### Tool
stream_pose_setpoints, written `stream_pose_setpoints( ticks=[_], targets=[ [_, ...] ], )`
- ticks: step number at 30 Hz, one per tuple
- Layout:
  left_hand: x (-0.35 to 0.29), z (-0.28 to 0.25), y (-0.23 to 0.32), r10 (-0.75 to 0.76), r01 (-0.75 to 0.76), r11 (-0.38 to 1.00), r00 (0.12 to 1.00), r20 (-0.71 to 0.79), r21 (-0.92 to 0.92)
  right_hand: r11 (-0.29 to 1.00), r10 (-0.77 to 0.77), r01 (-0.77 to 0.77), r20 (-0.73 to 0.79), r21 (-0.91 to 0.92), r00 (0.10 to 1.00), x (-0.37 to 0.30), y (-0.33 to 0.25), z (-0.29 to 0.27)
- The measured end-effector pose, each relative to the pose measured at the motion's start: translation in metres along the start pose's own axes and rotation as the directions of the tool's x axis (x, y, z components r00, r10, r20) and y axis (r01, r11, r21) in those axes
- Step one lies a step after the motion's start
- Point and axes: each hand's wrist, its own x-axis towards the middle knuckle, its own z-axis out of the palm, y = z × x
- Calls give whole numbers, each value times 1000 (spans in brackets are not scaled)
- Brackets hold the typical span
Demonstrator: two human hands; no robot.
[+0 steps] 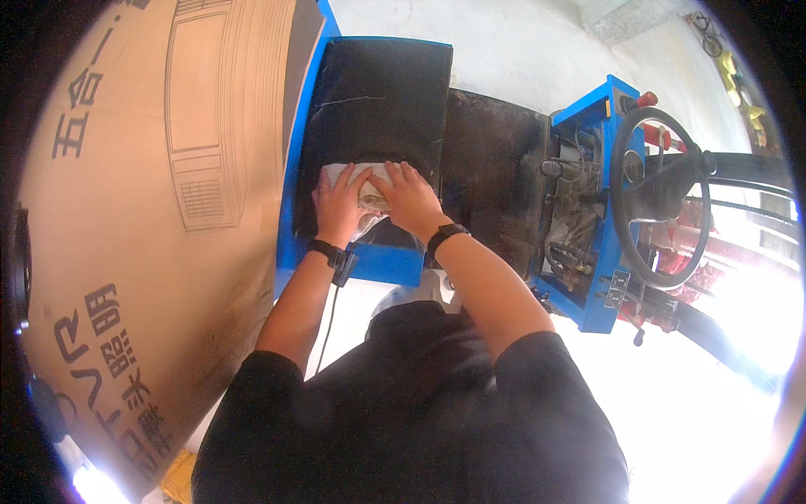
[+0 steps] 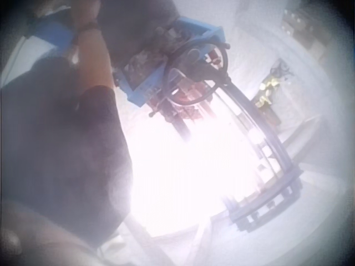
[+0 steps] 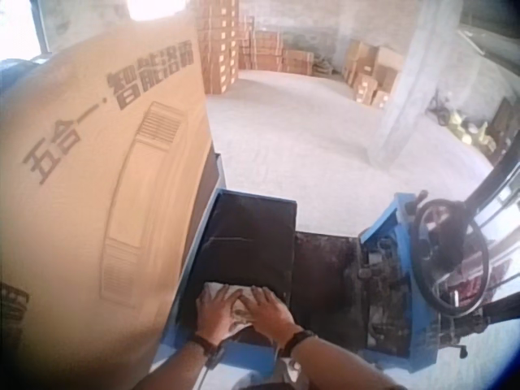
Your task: The person cleans the control panel and steering wheel of a blue forklift using a white cloth. They then pick up a black rectangular device, inspect it, and place it on the forklift's seat before wiping the seat and the blue side panel.
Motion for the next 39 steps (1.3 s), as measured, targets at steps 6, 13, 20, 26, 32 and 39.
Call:
stream_pose_setpoints(
  ticks=[6, 13, 20, 26, 32, 39],
  targets=[
    [-22, -1, -2, 24, -25, 999, 999, 38, 20, 998, 52, -54, 44, 38, 998, -18, -24, -14],
    [-73, -16, -9, 64, -55, 994, 994, 87, -93, 998, 22, -21, -20, 63, 1000, -54, -46, -9],
    [-97, -23, -45, 3, 6, 892, 1000, 20, -451, 838, 76, -163, 184, 522, 980, -56, -55, -46],
    [-87, -55, -23, -180, 230, 748, 973, 143, -622, 735, 115, -371, 436, 568, 893, -53, -15, -54],
    [-54, -22, -19, -165, 240, 661, 971, 174, -711, 959, 139, -175, 169, 222, 976, -44, -27, -20],
    [-51, -34, -20, -262, 590, 134, 796, 546, -796, 990, -20, 34, 105, -134, 994, -41, -82, -23]
  ],
)
